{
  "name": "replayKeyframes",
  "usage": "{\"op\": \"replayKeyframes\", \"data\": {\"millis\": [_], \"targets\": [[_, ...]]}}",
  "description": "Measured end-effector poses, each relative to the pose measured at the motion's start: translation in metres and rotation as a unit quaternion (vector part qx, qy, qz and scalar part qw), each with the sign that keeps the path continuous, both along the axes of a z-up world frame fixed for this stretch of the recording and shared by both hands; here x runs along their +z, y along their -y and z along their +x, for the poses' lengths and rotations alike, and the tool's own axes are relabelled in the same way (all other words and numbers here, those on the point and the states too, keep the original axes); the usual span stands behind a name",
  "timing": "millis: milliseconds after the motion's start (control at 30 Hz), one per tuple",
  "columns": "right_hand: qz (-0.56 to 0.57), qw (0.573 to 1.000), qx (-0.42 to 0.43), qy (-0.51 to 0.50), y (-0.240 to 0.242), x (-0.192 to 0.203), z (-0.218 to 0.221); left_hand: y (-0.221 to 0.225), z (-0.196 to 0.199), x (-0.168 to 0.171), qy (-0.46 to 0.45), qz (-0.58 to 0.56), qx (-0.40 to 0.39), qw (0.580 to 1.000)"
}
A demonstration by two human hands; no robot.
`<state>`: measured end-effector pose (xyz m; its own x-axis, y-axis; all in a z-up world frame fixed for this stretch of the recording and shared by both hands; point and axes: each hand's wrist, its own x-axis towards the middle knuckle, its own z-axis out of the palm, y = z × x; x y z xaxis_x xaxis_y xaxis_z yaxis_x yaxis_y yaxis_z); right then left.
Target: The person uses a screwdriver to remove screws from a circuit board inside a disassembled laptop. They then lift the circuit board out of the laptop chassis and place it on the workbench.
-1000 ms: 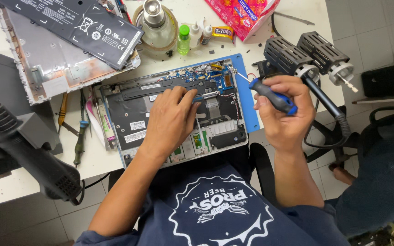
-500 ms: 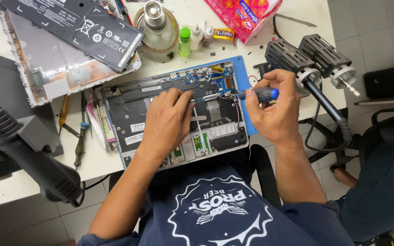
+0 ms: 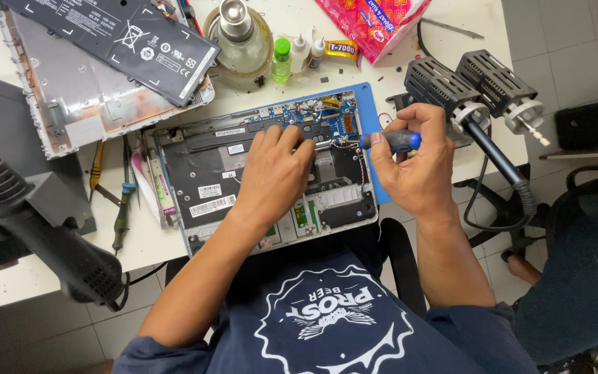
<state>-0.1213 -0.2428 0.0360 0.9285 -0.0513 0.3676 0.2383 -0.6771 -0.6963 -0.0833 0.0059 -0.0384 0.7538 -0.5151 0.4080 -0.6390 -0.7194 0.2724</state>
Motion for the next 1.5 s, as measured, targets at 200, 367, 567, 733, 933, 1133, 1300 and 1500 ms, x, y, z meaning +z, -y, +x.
{"op": "replayKeyframes", "data": {"millis": [200,367,567,733,933,1133,1300,1500], "targets": [[-0.009,1.000,0.009,0.002,-0.004,0.007,0.003,0.012,0.015,-0.006,0.069,0.034,-0.040,0.996],[-0.039,0.999,0.026,0.018,-0.007,0.012,0.004,0.014,0.020,0.006,0.093,0.067,-0.064,0.991],[-0.081,0.996,0.034,0.033,-0.007,0.014,0.006,0.021,0.021,0.009,0.094,0.102,-0.098,0.985],[-0.066,0.997,0.042,0.029,-0.005,0.021,0.003,0.017,0.021,0.013,0.111,0.099,-0.103,0.984],[-0.049,0.998,0.041,0.021,0.002,0.012,0.005,0.008,0.022,-0.005,0.094,0.059,-0.085,0.990],[-0.042,0.998,0.040,0.007,0.000,0.011,0.006,0.009,0.021,-0.007,0.079,0.064,-0.073,0.992],[-0.042,0.998,0.043,0.004,-0.001,0.014,0.007,0.009,0.021,-0.007,0.069,0.069,-0.071,0.993],[-0.035,0.998,0.043,0.002,-0.003,0.015,0.006,0.009,0.020,-0.009,0.065,0.067,-0.065,0.994]]}}
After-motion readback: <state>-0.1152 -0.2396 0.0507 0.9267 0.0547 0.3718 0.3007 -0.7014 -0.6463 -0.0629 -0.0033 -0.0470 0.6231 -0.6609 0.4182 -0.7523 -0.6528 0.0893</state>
